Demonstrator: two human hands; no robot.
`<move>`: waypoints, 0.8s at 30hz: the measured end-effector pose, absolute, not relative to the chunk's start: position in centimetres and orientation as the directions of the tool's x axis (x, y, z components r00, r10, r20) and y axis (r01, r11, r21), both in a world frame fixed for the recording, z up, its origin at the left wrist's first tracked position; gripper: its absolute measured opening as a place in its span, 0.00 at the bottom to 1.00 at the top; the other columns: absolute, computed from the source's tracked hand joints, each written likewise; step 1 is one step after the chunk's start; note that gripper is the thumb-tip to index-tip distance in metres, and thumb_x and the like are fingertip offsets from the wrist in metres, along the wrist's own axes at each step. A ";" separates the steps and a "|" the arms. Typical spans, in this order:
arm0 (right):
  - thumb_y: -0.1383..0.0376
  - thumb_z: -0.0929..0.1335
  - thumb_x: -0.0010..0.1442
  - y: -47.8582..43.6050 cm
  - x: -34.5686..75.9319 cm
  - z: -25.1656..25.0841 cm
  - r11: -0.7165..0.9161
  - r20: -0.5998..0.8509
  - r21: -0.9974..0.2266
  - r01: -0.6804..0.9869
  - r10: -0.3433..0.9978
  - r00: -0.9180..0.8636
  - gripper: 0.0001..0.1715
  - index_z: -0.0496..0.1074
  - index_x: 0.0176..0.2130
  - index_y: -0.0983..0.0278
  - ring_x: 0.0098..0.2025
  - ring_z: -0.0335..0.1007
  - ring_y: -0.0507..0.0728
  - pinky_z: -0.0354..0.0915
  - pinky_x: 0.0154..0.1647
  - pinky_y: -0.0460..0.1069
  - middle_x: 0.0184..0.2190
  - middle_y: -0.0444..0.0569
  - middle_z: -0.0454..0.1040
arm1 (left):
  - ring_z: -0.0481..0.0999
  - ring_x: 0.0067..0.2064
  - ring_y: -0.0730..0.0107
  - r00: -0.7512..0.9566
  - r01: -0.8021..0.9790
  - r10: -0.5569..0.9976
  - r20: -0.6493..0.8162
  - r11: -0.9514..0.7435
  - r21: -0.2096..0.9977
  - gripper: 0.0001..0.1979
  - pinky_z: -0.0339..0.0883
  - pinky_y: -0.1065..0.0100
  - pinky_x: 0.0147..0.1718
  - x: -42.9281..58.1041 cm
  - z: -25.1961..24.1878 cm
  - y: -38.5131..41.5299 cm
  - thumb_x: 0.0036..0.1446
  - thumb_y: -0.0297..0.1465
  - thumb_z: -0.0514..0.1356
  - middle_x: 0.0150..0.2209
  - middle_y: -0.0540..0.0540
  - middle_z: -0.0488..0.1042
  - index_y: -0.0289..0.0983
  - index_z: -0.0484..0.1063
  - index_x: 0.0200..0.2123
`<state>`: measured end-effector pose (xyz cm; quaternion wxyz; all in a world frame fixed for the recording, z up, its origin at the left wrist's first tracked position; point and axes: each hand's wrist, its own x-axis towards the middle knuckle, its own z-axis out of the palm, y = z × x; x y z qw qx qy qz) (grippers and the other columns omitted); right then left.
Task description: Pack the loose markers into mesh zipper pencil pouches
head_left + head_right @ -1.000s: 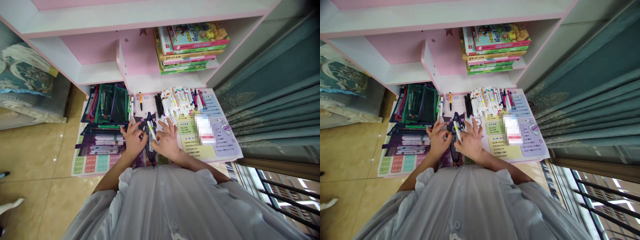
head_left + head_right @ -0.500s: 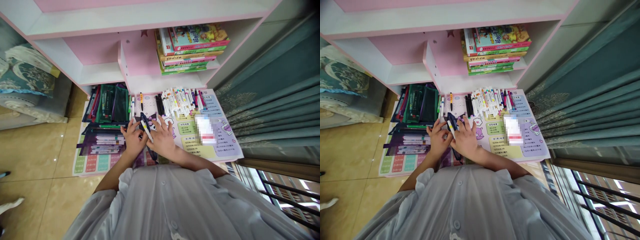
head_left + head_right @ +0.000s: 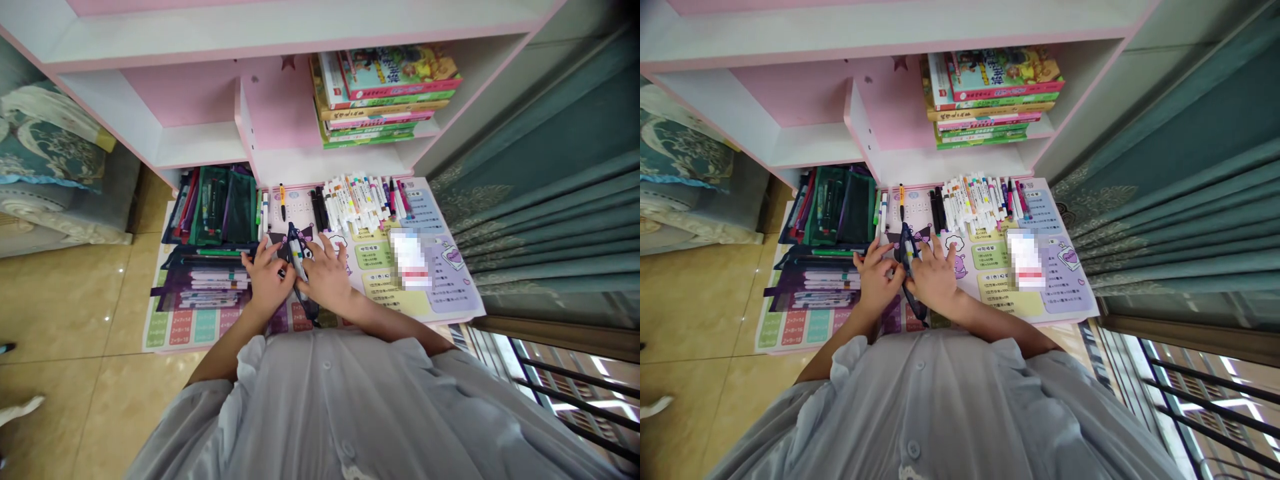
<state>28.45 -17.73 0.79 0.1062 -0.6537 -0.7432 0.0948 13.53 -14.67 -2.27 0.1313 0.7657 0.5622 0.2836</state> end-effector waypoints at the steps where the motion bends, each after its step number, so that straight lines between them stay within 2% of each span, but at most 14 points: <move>1: 0.59 0.69 0.58 -17.7 28.5 0.7 0.125 0.029 -0.280 0.952 0.992 -0.122 0.15 0.80 0.42 0.63 0.71 0.49 0.76 0.46 0.65 0.78 0.64 0.62 0.67 | 0.65 0.66 0.47 0.206 0.785 0.935 0.289 -0.334 0.522 0.10 0.39 0.33 0.65 13.5 -2.3 -14.7 0.54 0.31 0.60 0.53 0.46 0.78 0.39 0.71 0.21; 5: 0.59 0.70 0.58 -17.6 28.9 0.7 0.110 0.035 -0.316 0.942 0.994 -0.104 0.11 0.79 0.38 0.62 0.70 0.51 0.76 0.48 0.64 0.77 0.62 0.60 0.69 | 0.65 0.66 0.47 0.209 0.779 0.934 0.291 -0.339 0.527 0.10 0.39 0.33 0.65 13.5 -2.3 -14.7 0.55 0.31 0.59 0.53 0.46 0.78 0.39 0.71 0.22; 9: 0.58 0.70 0.59 -15.8 29.6 1.7 0.085 0.120 -0.404 0.911 0.992 -0.040 0.10 0.77 0.31 0.61 0.69 0.54 0.73 0.52 0.64 0.73 0.59 0.57 0.72 | 0.64 0.67 0.47 0.205 0.781 0.939 0.276 -0.327 0.532 0.10 0.38 0.34 0.66 13.4 -2.2 -14.7 0.55 0.32 0.60 0.53 0.46 0.78 0.40 0.71 0.22; 12: 0.60 0.70 0.59 -12.6 30.0 2.4 0.052 0.153 -0.456 0.888 0.988 0.021 0.10 0.77 0.29 0.62 0.68 0.54 0.72 0.54 0.64 0.70 0.59 0.56 0.71 | 0.64 0.67 0.47 0.204 0.781 0.941 0.269 -0.322 0.535 0.09 0.38 0.34 0.66 13.4 -2.1 -14.7 0.54 0.31 0.60 0.53 0.46 0.78 0.40 0.71 0.22; 14: 0.61 0.70 0.59 -9.8 29.9 2.4 0.021 0.117 -0.480 0.877 0.992 0.040 0.09 0.78 0.30 0.62 0.67 0.56 0.70 0.57 0.63 0.67 0.59 0.56 0.71 | 0.64 0.67 0.47 0.203 0.781 0.943 0.265 -0.319 0.537 0.09 0.38 0.33 0.66 13.5 -2.1 -14.7 0.54 0.31 0.60 0.53 0.46 0.78 0.40 0.71 0.22; 18: 0.60 0.68 0.59 -3.8 28.9 1.3 -0.020 0.000 -0.441 0.897 1.000 0.022 0.12 0.80 0.35 0.64 0.63 0.60 0.69 0.63 0.60 0.64 0.58 0.57 0.71 | 0.65 0.66 0.47 0.197 0.781 0.943 0.268 -0.316 0.539 0.08 0.39 0.33 0.65 13.5 -2.1 -14.6 0.53 0.30 0.60 0.53 0.46 0.78 0.40 0.72 0.22; 20: 0.58 0.68 0.61 -1.3 28.3 0.2 -0.044 -0.080 -0.386 0.921 0.997 0.014 0.17 0.79 0.42 0.67 0.63 0.59 0.72 0.63 0.59 0.66 0.57 0.62 0.71 | 0.65 0.66 0.46 0.194 0.780 0.942 0.272 -0.317 0.540 0.08 0.39 0.32 0.65 13.4 -2.1 -14.6 0.53 0.30 0.61 0.53 0.46 0.78 0.40 0.71 0.22; 24: 0.54 0.68 0.61 2.0 27.6 -2.1 -0.103 -0.180 -0.302 0.948 0.982 0.050 0.30 0.73 0.54 0.73 0.69 0.49 0.76 0.55 0.64 0.71 0.64 0.69 0.62 | 0.65 0.66 0.46 0.195 0.781 0.946 0.260 -0.310 0.542 0.08 0.39 0.33 0.65 13.3 -2.1 -14.7 0.53 0.30 0.61 0.53 0.45 0.78 0.40 0.71 0.22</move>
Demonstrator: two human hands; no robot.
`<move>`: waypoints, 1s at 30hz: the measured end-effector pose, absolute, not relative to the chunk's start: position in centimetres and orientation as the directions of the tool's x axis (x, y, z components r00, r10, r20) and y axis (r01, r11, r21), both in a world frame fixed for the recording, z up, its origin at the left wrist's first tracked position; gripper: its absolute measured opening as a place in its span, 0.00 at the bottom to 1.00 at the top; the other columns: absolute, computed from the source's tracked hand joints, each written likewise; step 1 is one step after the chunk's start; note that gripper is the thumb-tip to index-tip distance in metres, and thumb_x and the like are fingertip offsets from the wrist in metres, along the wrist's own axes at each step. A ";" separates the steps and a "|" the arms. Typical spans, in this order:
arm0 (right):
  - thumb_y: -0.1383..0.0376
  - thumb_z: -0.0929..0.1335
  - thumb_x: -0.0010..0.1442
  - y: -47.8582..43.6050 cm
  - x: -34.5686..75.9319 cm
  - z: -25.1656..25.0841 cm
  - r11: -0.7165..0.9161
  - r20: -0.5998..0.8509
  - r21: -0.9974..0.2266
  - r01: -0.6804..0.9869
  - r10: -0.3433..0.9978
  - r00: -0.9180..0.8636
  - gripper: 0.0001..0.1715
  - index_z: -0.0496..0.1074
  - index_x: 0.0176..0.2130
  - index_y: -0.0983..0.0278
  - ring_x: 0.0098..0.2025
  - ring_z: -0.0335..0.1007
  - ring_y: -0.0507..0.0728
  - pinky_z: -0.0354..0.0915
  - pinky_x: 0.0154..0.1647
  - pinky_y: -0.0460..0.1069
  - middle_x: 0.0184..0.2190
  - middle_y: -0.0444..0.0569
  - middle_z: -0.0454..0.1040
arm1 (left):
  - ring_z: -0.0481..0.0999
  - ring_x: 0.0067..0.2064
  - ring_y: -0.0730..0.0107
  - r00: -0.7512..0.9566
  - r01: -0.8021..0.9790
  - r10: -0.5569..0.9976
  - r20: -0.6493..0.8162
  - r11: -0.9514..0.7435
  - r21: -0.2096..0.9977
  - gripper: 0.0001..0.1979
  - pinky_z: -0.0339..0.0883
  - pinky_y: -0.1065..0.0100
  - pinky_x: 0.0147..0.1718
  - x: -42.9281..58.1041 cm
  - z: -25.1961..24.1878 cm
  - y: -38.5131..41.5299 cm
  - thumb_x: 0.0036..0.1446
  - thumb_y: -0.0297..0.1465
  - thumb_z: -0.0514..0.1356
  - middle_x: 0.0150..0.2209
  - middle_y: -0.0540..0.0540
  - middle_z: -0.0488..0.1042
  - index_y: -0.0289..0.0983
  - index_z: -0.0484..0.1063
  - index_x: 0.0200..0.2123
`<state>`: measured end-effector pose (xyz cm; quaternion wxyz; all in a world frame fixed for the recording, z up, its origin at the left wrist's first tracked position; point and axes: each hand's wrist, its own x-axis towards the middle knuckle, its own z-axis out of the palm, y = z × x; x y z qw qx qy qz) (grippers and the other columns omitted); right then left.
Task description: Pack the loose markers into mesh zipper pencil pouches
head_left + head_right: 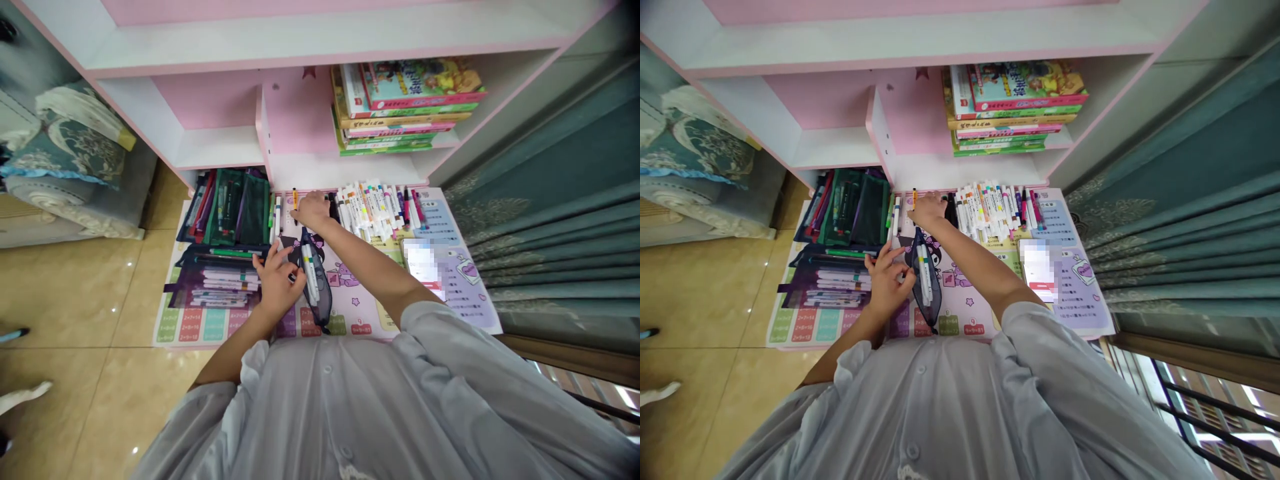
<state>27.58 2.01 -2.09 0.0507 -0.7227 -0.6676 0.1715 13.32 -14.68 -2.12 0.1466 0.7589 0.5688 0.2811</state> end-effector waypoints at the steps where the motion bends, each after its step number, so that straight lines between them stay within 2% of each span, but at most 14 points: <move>1: 0.54 0.68 0.61 2.5 27.5 -2.6 -0.110 -0.186 -0.289 0.951 0.981 0.057 0.31 0.72 0.55 0.73 0.71 0.45 0.77 0.52 0.65 0.72 0.65 0.69 0.61 | 0.64 0.67 0.46 0.195 0.782 0.947 0.255 -0.307 0.542 0.08 0.40 0.33 0.65 13.3 -2.1 -14.7 0.53 0.30 0.61 0.53 0.45 0.78 0.40 0.71 0.22; 4: 0.55 0.67 0.60 3.0 27.4 -3.7 -0.109 -0.180 -0.270 0.957 0.982 0.061 0.31 0.71 0.56 0.73 0.72 0.41 0.76 0.49 0.67 0.72 0.66 0.68 0.60 | 0.64 0.67 0.46 0.196 0.784 0.951 0.238 -0.298 0.544 0.08 0.40 0.33 0.65 13.2 -2.0 -14.7 0.53 0.30 0.60 0.54 0.46 0.78 0.40 0.72 0.22; 10: 0.59 0.68 0.60 2.5 27.5 -3.9 -0.099 -0.142 -0.284 0.954 0.988 0.060 0.30 0.73 0.55 0.76 0.73 0.38 0.75 0.48 0.68 0.70 0.66 0.69 0.60 | 0.65 0.66 0.46 0.196 0.783 0.950 0.245 -0.302 0.544 0.08 0.40 0.34 0.65 13.2 -1.9 -14.8 0.53 0.30 0.61 0.53 0.46 0.78 0.40 0.72 0.22; 16: 0.61 0.67 0.58 0.6 28.7 -0.7 -0.067 0.067 -0.418 0.906 0.992 0.104 0.18 0.80 0.41 0.70 0.73 0.42 0.74 0.52 0.67 0.69 0.65 0.60 0.64 | 0.66 0.66 0.46 0.191 0.776 0.943 0.272 -0.314 0.547 0.09 0.41 0.33 0.64 13.3 -1.9 -14.8 0.53 0.30 0.60 0.53 0.47 0.78 0.40 0.71 0.21; 21: 0.63 0.68 0.57 -4.4 29.9 2.1 0.026 0.200 -0.541 0.841 0.975 0.099 0.11 0.78 0.28 0.65 0.72 0.46 0.71 0.54 0.67 0.68 0.62 0.56 0.68 | 0.65 0.66 0.46 0.189 0.782 0.947 0.259 -0.305 0.543 0.08 0.40 0.33 0.65 13.4 -1.9 -14.7 0.53 0.30 0.60 0.52 0.46 0.79 0.40 0.71 0.22; 26: 0.64 0.70 0.54 -11.4 30.7 2.2 0.172 0.228 -0.555 0.814 0.972 -0.050 0.11 0.75 0.22 0.63 0.71 0.49 0.72 0.55 0.67 0.67 0.61 0.54 0.69 | 0.65 0.67 0.47 0.196 0.775 0.941 0.276 -0.321 0.545 0.09 0.40 0.33 0.65 13.3 -2.2 -14.6 0.54 0.31 0.60 0.53 0.46 0.78 0.40 0.72 0.22; 30: 0.65 0.71 0.52 -15.5 30.7 1.2 0.202 0.188 -0.529 0.824 0.975 -0.119 0.11 0.75 0.20 0.63 0.71 0.50 0.73 0.56 0.66 0.67 0.59 0.56 0.71 | 0.65 0.66 0.47 0.192 0.779 0.934 0.302 -0.332 0.532 0.09 0.40 0.34 0.65 13.2 -2.5 -14.5 0.54 0.31 0.60 0.53 0.45 0.78 0.39 0.71 0.22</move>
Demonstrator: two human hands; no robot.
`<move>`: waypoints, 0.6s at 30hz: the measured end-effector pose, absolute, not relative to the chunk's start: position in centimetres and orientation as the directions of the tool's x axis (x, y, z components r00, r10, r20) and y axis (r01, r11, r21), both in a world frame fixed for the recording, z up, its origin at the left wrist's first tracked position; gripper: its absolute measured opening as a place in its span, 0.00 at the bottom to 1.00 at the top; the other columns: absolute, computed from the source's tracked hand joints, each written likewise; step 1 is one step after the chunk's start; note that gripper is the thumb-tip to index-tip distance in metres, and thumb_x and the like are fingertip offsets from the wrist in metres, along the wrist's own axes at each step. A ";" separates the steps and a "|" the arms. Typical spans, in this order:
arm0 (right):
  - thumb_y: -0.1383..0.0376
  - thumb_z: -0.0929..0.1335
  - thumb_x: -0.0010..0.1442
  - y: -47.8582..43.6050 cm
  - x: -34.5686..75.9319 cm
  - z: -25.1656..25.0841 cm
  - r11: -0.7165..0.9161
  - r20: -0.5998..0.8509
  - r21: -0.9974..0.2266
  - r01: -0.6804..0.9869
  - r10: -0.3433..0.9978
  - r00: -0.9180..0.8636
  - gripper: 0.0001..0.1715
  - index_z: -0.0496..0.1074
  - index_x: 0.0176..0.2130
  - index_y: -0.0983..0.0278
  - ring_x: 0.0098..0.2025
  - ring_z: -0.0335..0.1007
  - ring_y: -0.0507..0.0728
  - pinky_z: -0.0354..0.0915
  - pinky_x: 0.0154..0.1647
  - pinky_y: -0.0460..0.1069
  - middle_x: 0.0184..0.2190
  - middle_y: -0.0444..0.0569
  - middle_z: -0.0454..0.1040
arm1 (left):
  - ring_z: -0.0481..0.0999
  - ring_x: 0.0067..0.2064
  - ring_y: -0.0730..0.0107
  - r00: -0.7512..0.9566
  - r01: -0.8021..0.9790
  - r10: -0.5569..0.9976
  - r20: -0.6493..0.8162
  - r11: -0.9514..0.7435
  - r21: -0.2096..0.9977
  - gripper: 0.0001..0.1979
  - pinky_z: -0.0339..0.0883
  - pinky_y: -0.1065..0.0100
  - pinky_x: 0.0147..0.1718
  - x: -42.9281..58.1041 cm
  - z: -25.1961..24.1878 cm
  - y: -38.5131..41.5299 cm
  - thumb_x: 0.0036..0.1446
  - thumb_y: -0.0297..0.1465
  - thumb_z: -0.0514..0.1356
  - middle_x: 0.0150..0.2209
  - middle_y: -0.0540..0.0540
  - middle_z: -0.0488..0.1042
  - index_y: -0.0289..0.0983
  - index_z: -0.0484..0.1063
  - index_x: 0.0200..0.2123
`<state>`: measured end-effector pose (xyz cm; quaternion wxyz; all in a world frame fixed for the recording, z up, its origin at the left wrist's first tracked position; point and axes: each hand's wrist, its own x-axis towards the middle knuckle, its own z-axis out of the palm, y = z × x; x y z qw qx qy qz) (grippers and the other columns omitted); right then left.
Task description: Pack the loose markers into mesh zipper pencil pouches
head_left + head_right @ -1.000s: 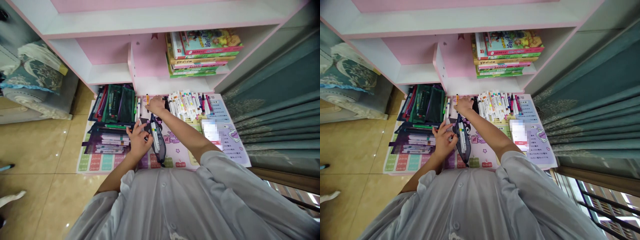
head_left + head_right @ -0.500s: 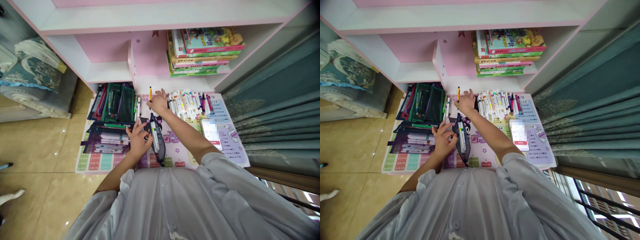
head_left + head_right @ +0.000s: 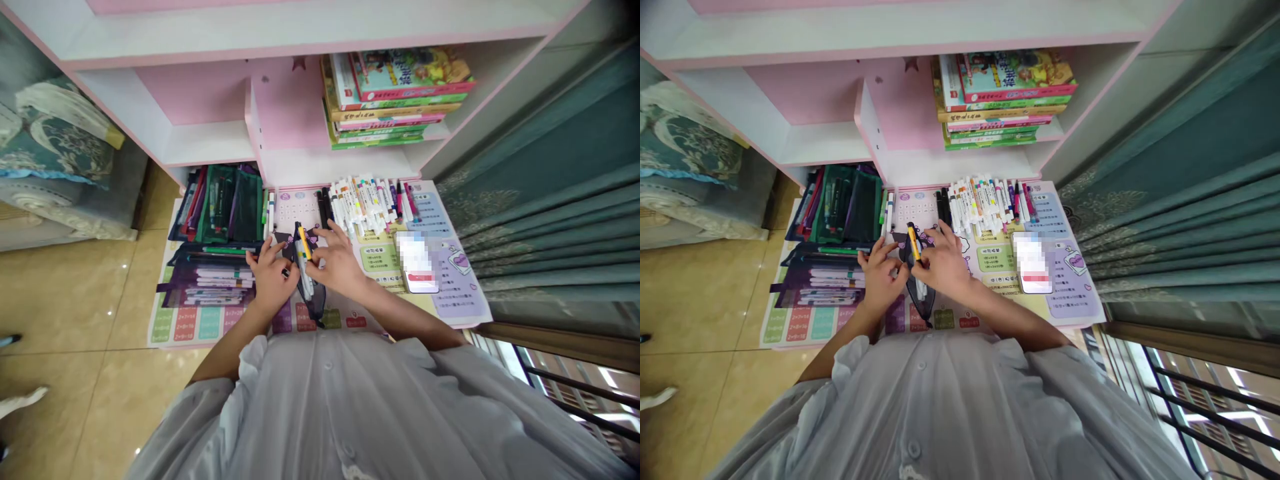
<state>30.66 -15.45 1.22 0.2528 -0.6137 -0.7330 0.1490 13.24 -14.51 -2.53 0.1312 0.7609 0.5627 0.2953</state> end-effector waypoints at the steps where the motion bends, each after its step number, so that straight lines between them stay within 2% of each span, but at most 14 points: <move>1: 0.65 0.71 0.52 -16.1 30.6 1.0 0.196 0.168 -0.514 0.835 0.978 -0.126 0.11 0.75 0.20 0.63 0.71 0.50 0.73 0.56 0.66 0.67 0.59 0.57 0.71 | 0.65 0.66 0.47 0.192 0.779 0.933 0.305 -0.334 0.530 0.09 0.40 0.34 0.65 13.2 -2.6 -14.5 0.54 0.31 0.60 0.53 0.45 0.78 0.39 0.71 0.22; 4: 0.64 0.71 0.52 -17.3 30.1 0.8 0.155 0.087 -0.454 0.877 0.988 -0.130 0.10 0.78 0.22 0.64 0.71 0.49 0.75 0.54 0.65 0.70 0.61 0.58 0.70 | 0.65 0.66 0.48 0.191 0.778 0.931 0.311 -0.337 0.531 0.09 0.41 0.34 0.64 13.3 -2.7 -14.5 0.54 0.31 0.60 0.53 0.45 0.78 0.39 0.71 0.22; 10: 0.62 0.69 0.56 -17.2 29.1 0.5 0.097 -0.048 -0.344 0.934 0.992 -0.120 0.12 0.82 0.33 0.65 0.72 0.46 0.76 0.48 0.67 0.72 0.65 0.60 0.65 | 0.66 0.65 0.46 0.182 0.781 0.924 0.335 -0.343 0.522 0.09 0.41 0.32 0.64 13.3 -2.8 -14.4 0.54 0.31 0.60 0.52 0.45 0.79 0.39 0.70 0.21; 14: 0.61 0.68 0.58 -17.0 28.8 0.2 0.092 -0.074 -0.297 0.950 0.990 -0.119 0.14 0.83 0.38 0.65 0.72 0.44 0.75 0.47 0.67 0.73 0.65 0.60 0.65 | 0.66 0.65 0.45 0.187 0.779 0.919 0.348 -0.355 0.517 0.09 0.42 0.31 0.63 13.3 -2.7 -14.4 0.53 0.31 0.60 0.52 0.45 0.79 0.39 0.70 0.21; 18: 0.58 0.69 0.58 -17.1 29.1 0.2 0.098 -0.056 -0.308 0.946 0.991 -0.121 0.14 0.82 0.35 0.64 0.72 0.45 0.76 0.48 0.67 0.73 0.65 0.60 0.66 | 0.66 0.66 0.46 0.185 0.786 0.926 0.328 -0.340 0.517 0.09 0.42 0.32 0.64 13.3 -2.8 -14.4 0.53 0.31 0.60 0.52 0.45 0.78 0.39 0.70 0.21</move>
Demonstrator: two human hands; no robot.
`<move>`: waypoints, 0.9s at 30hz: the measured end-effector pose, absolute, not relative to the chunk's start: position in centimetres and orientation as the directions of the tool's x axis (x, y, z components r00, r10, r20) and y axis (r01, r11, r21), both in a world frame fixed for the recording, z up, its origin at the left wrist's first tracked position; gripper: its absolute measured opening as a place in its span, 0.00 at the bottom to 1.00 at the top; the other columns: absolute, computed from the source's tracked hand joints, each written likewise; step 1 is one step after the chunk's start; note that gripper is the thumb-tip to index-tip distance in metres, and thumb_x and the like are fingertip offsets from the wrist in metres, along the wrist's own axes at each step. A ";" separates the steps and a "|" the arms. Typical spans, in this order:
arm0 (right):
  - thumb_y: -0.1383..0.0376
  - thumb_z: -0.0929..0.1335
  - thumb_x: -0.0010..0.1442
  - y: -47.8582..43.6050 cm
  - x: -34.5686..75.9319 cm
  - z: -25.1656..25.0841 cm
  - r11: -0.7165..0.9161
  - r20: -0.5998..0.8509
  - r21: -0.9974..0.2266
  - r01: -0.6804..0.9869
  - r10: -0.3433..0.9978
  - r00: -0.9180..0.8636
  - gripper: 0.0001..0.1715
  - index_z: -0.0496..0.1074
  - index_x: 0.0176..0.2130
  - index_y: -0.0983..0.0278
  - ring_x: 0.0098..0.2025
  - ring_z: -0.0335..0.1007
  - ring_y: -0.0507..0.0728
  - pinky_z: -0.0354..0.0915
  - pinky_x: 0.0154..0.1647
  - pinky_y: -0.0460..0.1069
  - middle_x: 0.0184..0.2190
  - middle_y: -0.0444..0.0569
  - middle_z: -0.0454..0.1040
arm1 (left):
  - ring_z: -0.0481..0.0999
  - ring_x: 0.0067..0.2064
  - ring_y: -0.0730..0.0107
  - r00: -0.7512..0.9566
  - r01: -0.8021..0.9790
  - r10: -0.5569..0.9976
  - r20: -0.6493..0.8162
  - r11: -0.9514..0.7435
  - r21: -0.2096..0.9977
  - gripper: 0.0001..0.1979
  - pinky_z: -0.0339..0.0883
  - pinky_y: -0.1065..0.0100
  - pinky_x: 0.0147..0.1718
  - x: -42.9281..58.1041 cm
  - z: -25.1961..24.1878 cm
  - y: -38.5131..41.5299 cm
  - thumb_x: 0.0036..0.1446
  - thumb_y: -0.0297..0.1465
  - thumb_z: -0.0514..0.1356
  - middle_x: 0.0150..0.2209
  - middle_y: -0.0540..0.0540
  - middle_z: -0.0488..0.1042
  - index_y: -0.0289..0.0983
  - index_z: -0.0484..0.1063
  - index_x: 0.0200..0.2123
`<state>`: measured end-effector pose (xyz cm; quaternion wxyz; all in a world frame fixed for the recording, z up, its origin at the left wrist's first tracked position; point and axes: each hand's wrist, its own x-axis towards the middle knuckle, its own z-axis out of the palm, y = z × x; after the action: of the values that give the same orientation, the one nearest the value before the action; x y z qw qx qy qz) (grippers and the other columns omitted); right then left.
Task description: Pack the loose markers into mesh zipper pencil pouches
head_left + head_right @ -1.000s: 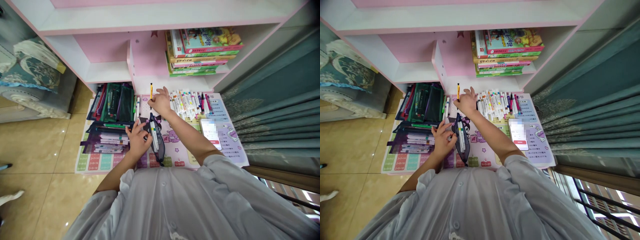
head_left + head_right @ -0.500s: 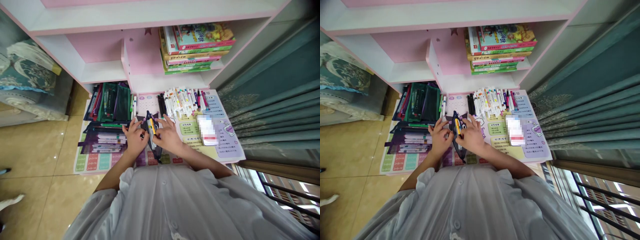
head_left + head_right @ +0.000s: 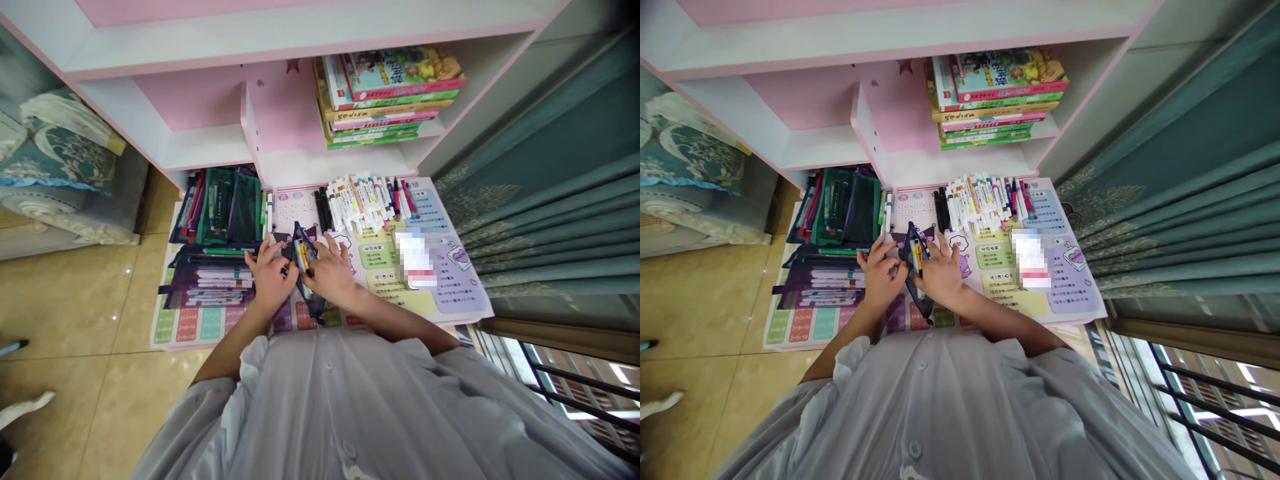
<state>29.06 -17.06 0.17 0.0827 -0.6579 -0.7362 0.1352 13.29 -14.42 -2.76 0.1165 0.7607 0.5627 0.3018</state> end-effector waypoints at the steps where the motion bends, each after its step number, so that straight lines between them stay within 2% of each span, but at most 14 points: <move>1: 0.58 0.70 0.58 -17.0 29.2 0.3 0.097 -0.035 -0.322 0.942 0.993 -0.114 0.13 0.82 0.34 0.63 0.71 0.46 0.75 0.49 0.67 0.72 0.64 0.59 0.66 | 0.66 0.66 0.47 0.185 0.784 0.926 0.330 -0.341 0.519 0.09 0.41 0.32 0.64 13.3 -2.8 -14.4 0.53 0.30 0.60 0.52 0.45 0.78 0.39 0.70 0.21; 6: 0.59 0.69 0.60 -14.0 29.9 1.6 0.065 0.134 -0.408 0.911 0.991 -0.011 0.13 0.80 0.31 0.63 0.71 0.48 0.73 0.53 0.65 0.68 0.62 0.56 0.69 | 0.65 0.66 0.46 0.191 0.778 0.926 0.325 -0.345 0.525 0.09 0.41 0.33 0.64 13.2 -2.9 -14.4 0.54 0.31 0.60 0.52 0.46 0.78 0.39 0.71 0.22; 8: 0.60 0.69 0.59 -11.5 29.9 2.1 0.038 0.149 -0.424 0.905 0.988 0.029 0.11 0.80 0.31 0.63 0.71 0.48 0.73 0.53 0.65 0.67 0.62 0.56 0.68 | 0.65 0.66 0.46 0.189 0.775 0.925 0.329 -0.346 0.529 0.09 0.41 0.32 0.64 13.3 -2.9 -14.4 0.54 0.31 0.60 0.52 0.46 0.78 0.39 0.71 0.22; 13: 0.58 0.70 0.58 -4.1 28.7 1.9 -0.029 -0.012 -0.439 0.898 1.000 0.026 0.13 0.81 0.38 0.63 0.69 0.51 0.72 0.58 0.63 0.67 0.62 0.56 0.68 | 0.67 0.65 0.47 0.180 0.773 0.919 0.351 -0.353 0.528 0.09 0.40 0.33 0.64 13.3 -2.9 -14.4 0.53 0.30 0.61 0.52 0.46 0.79 0.40 0.71 0.21; 18: 0.53 0.68 0.60 0.7 26.7 0.8 -0.046 -0.179 -0.327 0.944 0.984 -0.014 0.25 0.77 0.50 0.66 0.69 0.48 0.74 0.56 0.63 0.70 0.63 0.63 0.65 | 0.67 0.65 0.46 0.190 0.763 0.913 0.360 -0.368 0.531 0.08 0.42 0.32 0.63 13.2 -2.7 -14.5 0.53 0.29 0.60 0.52 0.45 0.79 0.40 0.71 0.22; 22: 0.52 0.68 0.60 2.2 25.3 -0.3 -0.042 -0.199 -0.282 0.958 0.980 -0.015 0.30 0.74 0.55 0.67 0.70 0.45 0.74 0.56 0.63 0.69 0.63 0.64 0.64 | 0.66 0.66 0.46 0.191 0.773 0.933 0.304 -0.334 0.540 0.08 0.40 0.33 0.64 13.2 -2.5 -14.6 0.52 0.30 0.61 0.52 0.45 0.78 0.39 0.71 0.22; 27: 0.54 0.69 0.59 3.5 24.1 -1.0 0.034 -0.181 -0.314 0.949 0.979 -0.095 0.28 0.75 0.54 0.65 0.71 0.44 0.75 0.54 0.64 0.70 0.63 0.62 0.64 | 0.65 0.66 0.47 0.191 0.776 0.946 0.262 -0.309 0.550 0.07 0.38 0.34 0.65 13.2 -2.2 -14.6 0.52 0.30 0.61 0.53 0.45 0.78 0.40 0.72 0.22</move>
<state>24.14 3.49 -0.97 0.0420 -0.6713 -0.7179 0.1795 13.15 -14.60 -2.24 0.1494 0.7572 0.5684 0.2851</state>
